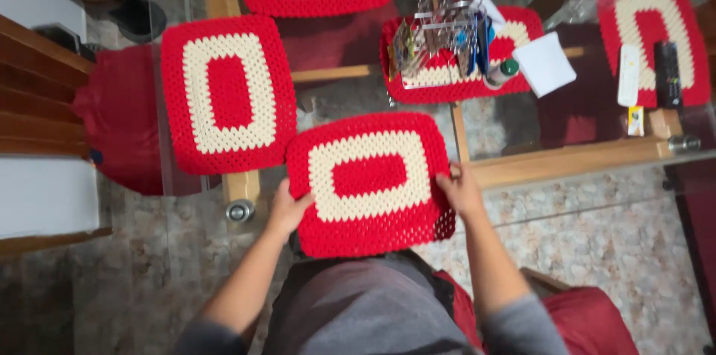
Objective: The person clears a glass dining table by removing crocheted placemats, a cutlery holder, a bottle, and remote controls. They place the items on nearby chairs and a side table, then wipe the glass surface with a cloth.
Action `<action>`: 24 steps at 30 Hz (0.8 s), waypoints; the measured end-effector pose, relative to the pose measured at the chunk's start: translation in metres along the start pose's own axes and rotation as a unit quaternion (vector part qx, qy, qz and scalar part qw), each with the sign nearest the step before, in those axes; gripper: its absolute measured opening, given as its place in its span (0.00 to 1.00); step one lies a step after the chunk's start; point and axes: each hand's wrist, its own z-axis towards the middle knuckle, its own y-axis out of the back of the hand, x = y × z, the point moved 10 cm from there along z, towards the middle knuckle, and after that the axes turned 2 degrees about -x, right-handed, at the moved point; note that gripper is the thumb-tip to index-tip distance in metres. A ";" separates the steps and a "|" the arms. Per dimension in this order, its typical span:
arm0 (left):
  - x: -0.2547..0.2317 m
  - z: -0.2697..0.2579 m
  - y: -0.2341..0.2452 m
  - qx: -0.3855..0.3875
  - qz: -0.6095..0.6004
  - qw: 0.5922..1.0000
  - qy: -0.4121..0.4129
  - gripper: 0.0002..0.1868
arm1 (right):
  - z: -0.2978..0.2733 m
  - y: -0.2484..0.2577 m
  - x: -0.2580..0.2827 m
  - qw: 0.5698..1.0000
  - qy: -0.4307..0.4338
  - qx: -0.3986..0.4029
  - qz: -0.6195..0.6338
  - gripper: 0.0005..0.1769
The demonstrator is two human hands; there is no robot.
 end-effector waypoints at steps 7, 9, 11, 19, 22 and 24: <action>-0.004 -0.042 0.018 -0.035 -0.049 0.996 0.060 0.23 | -0.093 0.034 0.056 0.991 0.006 -0.034 0.132 0.24; 0.014 -0.036 0.015 -0.044 -0.010 0.999 0.022 0.21 | -0.095 0.042 0.022 0.986 -0.016 -0.070 0.150 0.22; 0.010 -0.048 0.016 -0.020 0.097 0.994 0.037 0.23 | -0.080 0.019 -0.016 0.999 -0.034 -0.008 -0.001 0.28; -0.008 -0.049 -0.001 0.012 0.300 0.953 0.038 0.35 | -0.097 0.011 0.111 0.926 0.237 -0.104 -0.274 0.36; 0.017 -0.026 -0.012 0.013 0.296 0.955 0.026 0.35 | -0.080 -0.030 0.109 0.890 0.303 -0.048 -0.338 0.32; 0.039 -0.010 -0.018 0.077 0.437 0.894 0.063 0.31 | -0.056 -0.039 0.105 0.900 0.222 0.023 -0.375 0.32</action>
